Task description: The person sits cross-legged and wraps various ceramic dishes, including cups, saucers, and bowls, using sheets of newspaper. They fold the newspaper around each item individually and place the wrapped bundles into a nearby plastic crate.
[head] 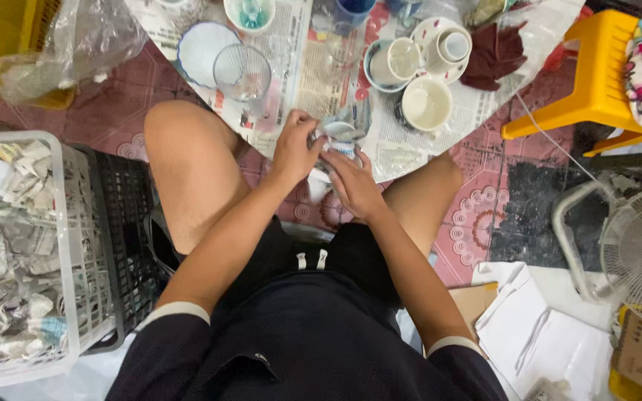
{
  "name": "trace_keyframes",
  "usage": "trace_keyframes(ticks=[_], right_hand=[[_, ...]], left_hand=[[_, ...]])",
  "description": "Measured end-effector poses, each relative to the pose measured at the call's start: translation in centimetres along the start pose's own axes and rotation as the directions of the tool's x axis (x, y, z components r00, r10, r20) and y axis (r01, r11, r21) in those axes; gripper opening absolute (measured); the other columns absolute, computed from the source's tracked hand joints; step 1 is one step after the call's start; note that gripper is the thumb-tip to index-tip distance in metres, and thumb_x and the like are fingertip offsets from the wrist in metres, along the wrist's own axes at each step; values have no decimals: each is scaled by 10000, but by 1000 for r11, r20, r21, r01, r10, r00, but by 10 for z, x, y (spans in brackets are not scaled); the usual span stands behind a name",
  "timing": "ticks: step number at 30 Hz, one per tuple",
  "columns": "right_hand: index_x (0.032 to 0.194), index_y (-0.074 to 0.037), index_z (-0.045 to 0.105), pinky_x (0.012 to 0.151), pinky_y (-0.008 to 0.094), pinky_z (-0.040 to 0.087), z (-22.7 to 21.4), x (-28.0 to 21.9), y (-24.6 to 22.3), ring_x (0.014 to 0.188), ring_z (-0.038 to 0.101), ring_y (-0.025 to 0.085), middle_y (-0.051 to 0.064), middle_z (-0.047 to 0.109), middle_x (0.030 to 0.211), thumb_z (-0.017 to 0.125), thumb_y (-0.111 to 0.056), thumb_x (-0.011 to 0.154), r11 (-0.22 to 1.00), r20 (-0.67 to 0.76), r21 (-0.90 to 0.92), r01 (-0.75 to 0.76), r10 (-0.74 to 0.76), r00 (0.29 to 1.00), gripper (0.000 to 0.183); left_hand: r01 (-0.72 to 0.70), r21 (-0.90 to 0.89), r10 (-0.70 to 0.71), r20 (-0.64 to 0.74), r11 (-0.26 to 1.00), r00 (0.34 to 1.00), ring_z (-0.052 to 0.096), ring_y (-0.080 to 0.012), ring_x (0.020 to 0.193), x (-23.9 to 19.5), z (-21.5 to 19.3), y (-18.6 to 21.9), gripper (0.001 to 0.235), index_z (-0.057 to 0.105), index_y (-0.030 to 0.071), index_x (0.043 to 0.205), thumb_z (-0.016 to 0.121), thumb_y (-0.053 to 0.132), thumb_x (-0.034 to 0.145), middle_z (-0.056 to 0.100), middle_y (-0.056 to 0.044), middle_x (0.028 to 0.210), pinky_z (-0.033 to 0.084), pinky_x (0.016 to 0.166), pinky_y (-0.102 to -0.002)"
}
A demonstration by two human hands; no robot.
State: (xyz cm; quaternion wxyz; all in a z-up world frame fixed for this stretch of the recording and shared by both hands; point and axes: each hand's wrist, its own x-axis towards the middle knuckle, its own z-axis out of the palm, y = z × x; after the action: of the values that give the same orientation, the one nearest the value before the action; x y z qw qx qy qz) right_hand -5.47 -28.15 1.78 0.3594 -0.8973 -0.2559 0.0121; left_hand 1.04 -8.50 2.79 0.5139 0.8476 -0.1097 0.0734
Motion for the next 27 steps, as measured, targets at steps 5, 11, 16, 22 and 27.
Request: trace_keyframes(ticks=[5, 11, 16, 22, 27], right_hand=[[1254, -52, 642, 1037, 375, 518, 34, -20, 42, 1097, 669, 187, 149, 745, 1247, 549, -169, 1189, 796, -319, 564, -221, 456, 831, 163], [1464, -34, 436, 1119, 344, 437, 38, -1, 91, 1317, 553, 195, 141, 562, 1434, 642, -173, 1039, 567, -331, 819, -95, 600, 728, 493], [1419, 24, 521, 1029, 397, 485, 23, -11, 93, 1204, 610, 231, 141, 628, 1342, 579, -383, 1056, -57, 274, 953, -299, 586, 763, 548], [1277, -1, 711, 952, 335, 516, 13, 1, 46, 1035, 664, 187, 129, 726, 1148, 636, -221, 1084, 623, -156, 684, -378, 632, 759, 301], [1229, -30, 743, 1005, 327, 543, -18, 10, -11, 1134, 726, 249, 130, 744, 1196, 574, -4, 846, 940, -483, 246, -234, 329, 812, 419]], left_hand=[[-47, 17, 47, 22, 999, 999, 651, -433, 979, -2, 1, 1, 331, 650, -21, 1167, 746, 89, 871, 669, -234, 1043, 505, 827, -456], [133, -81, -114, 202, 988, 973, 686, -366, 881, 3, 5, -16, 371, 650, -19, 1229, 729, 91, 884, 705, -230, 983, 526, 781, -413], [168, -273, -72, 329, 947, 942, 684, -188, 820, 3, 7, -27, 449, 601, -31, 1290, 739, 118, 889, 729, -169, 968, 546, 730, -338], [239, -146, -144, 475, 960, 868, 632, -199, 709, 0, 7, -27, 296, 696, -8, 1137, 746, 117, 873, 698, -160, 803, 519, 676, -356], [172, -259, -62, 383, 950, 922, 647, -121, 699, -5, 7, -13, 216, 701, -7, 1045, 761, 123, 884, 706, -82, 803, 526, 666, -310]])
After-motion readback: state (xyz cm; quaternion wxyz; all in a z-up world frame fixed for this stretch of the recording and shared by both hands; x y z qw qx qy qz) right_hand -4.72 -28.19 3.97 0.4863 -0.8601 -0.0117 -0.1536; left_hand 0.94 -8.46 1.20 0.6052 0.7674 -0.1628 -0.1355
